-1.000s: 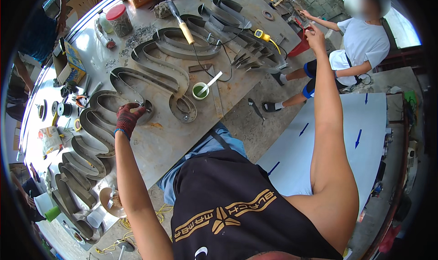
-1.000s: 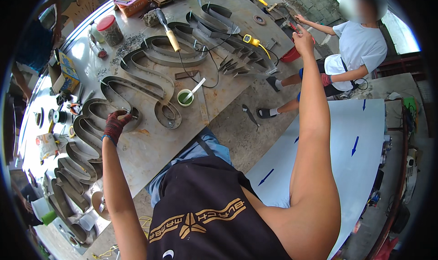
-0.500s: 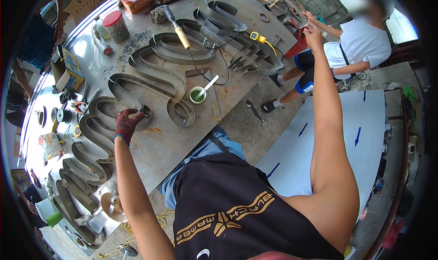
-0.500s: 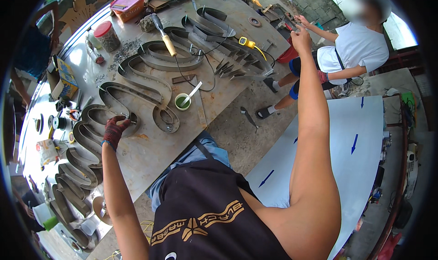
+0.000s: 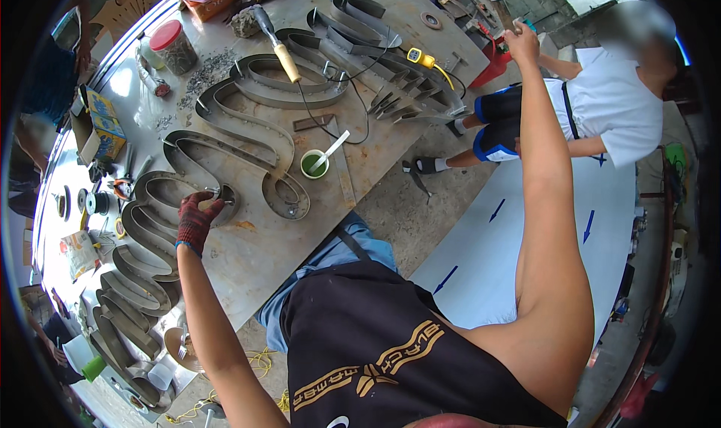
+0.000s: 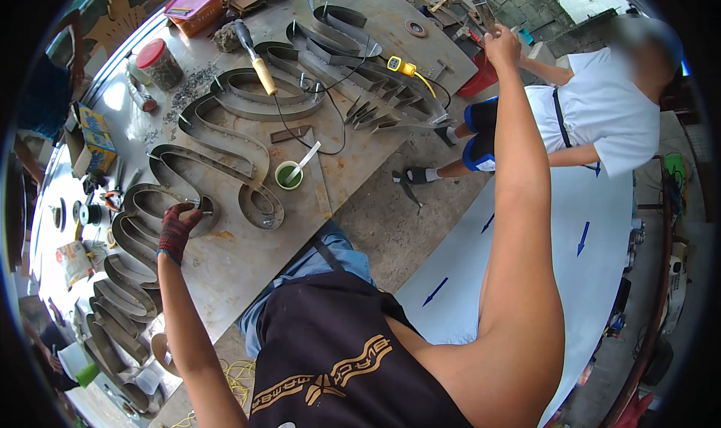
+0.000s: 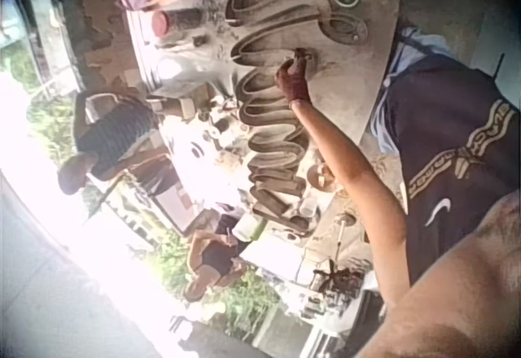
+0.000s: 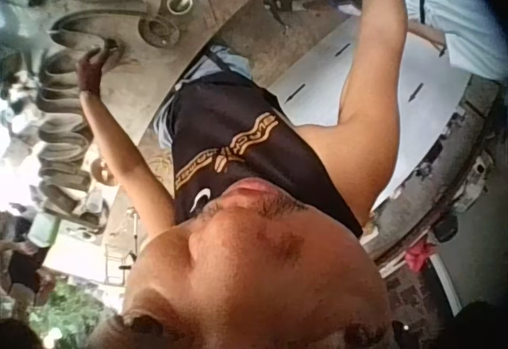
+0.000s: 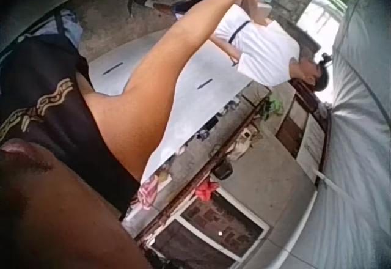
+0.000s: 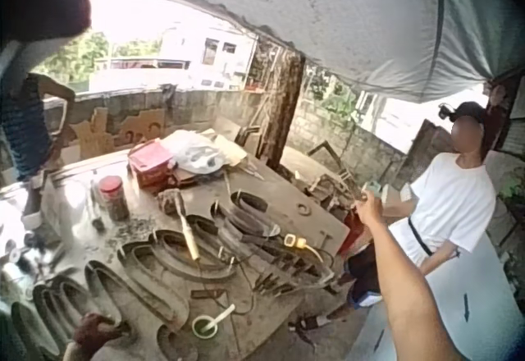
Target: The recorder is assembling large metal letter signs, applying components and using a soldering tool to finish the letters.
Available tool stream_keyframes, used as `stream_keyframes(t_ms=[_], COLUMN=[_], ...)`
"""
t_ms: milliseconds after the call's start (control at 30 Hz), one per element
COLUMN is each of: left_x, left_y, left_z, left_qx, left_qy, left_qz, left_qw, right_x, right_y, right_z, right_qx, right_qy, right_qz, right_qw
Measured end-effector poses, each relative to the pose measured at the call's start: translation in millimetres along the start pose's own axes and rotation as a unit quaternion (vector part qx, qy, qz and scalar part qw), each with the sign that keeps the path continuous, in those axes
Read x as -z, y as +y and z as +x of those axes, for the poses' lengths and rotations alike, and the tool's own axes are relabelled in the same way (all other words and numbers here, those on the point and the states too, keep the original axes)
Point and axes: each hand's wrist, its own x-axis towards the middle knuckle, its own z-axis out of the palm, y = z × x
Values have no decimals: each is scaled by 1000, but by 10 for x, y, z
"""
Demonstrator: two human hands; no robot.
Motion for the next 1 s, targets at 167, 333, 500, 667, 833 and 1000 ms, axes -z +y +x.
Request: stream_keyframes(t_ms=[167, 333, 500, 667, 833, 1000], left_x=[-28, 39, 12, -73, 47, 30], left_y=[-113, -14, -174, 25, 41, 94], left_z=[38, -103, -112, 154, -150, -101], left_qx=[-13, -25, -97, -99, 13, 18], left_qy=[3, 19, 41, 7, 8, -12], left_qz=[-17, -3, 17, 21, 33, 24], left_qw=[1000, 1000, 994, 995, 999, 999], right_x=[75, -2, -381, -168, 278, 1271], right_y=[51, -75, 341, 1089, -136, -1816], right_z=[213, 160, 428, 443, 0, -1703], right_qx=[-9, -7, 59, 90, 148, 213], right_qy=[13, -7, -153, -202, -158, -183], right_qz=[-72, -73, 50, 169, 172, 232], right_qw=[997, 997, 985, 961, 961, 931])
